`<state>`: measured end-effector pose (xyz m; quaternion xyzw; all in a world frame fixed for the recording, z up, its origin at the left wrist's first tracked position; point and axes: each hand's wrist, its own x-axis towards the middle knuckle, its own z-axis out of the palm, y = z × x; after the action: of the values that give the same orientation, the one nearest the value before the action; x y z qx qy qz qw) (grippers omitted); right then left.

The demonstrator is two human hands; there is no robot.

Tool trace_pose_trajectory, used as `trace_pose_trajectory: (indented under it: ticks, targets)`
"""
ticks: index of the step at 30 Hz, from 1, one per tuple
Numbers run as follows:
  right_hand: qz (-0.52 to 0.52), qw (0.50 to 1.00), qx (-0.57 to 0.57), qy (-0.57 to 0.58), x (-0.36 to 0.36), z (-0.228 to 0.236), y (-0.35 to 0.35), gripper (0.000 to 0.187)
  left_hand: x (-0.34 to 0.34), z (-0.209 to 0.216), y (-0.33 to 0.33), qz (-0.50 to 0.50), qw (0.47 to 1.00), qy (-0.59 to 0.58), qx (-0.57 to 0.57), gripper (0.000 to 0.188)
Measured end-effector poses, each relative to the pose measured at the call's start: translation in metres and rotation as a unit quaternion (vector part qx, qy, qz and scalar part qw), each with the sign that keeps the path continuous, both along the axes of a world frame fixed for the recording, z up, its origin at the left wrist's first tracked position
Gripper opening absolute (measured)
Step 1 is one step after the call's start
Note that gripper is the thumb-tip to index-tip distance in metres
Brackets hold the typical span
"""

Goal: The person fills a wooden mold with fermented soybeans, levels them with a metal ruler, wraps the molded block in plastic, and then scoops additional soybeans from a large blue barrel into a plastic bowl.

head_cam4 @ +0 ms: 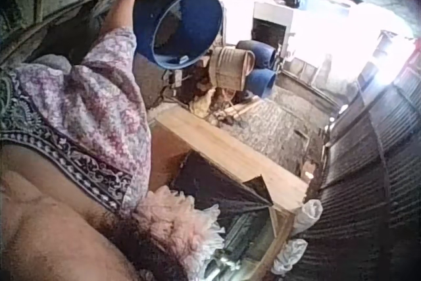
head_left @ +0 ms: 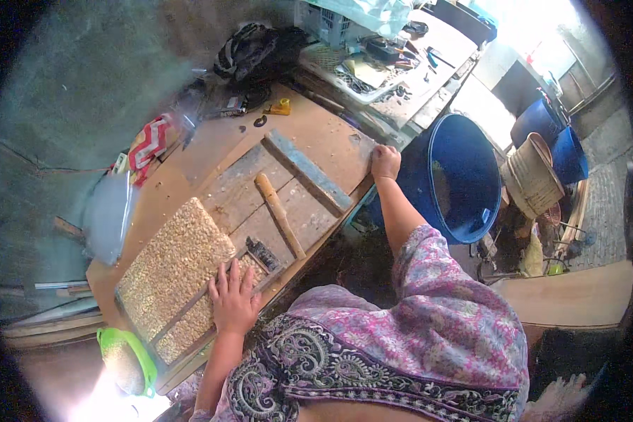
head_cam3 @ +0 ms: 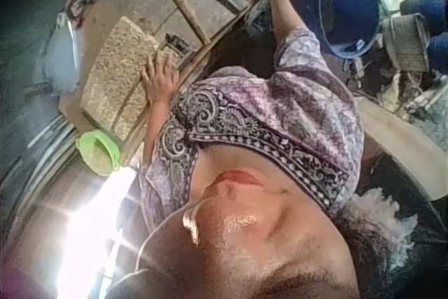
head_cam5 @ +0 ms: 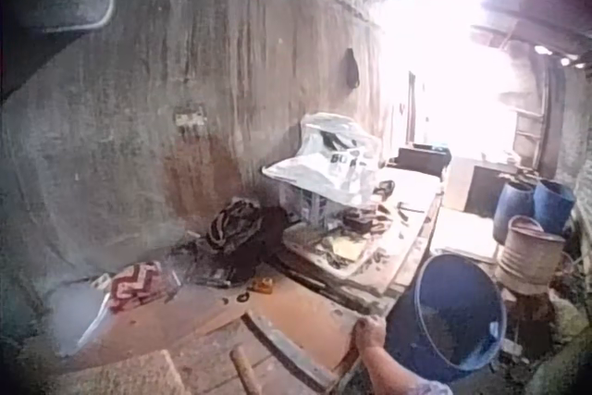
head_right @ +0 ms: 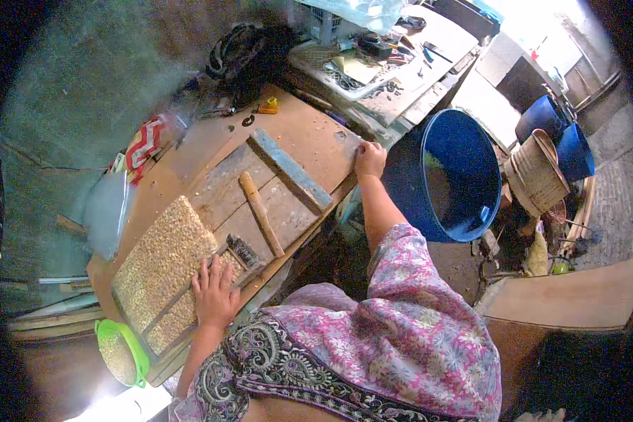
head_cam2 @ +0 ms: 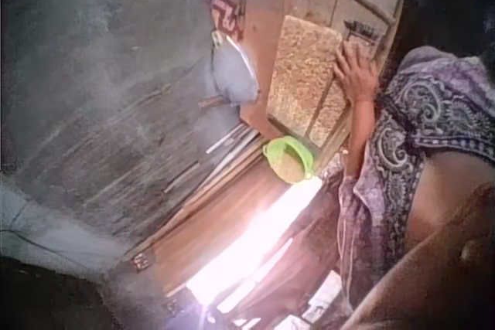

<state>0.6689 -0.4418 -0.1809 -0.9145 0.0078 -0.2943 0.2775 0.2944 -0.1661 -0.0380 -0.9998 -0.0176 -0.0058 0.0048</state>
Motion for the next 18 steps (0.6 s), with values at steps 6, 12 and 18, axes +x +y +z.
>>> trace_pose_trajectory:
  ticks: [6,12,18]
  targets:
    - [-0.033,0.985,0.172,-0.002,-0.008,-0.002,-0.007,0.016,0.000,0.004,0.001,-0.002,0.999,-0.023,-0.030,0.058]
    - [-0.027,0.982,0.184,-0.038,-0.056,0.025,-0.002,0.013,-0.031,-0.003,0.018,-0.028,0.977,-0.166,-0.128,0.057]
    - [0.247,0.896,0.364,0.063,-0.150,0.096,0.069,0.021,-0.111,0.010,0.066,0.198,0.929,-0.306,-0.067,0.048]
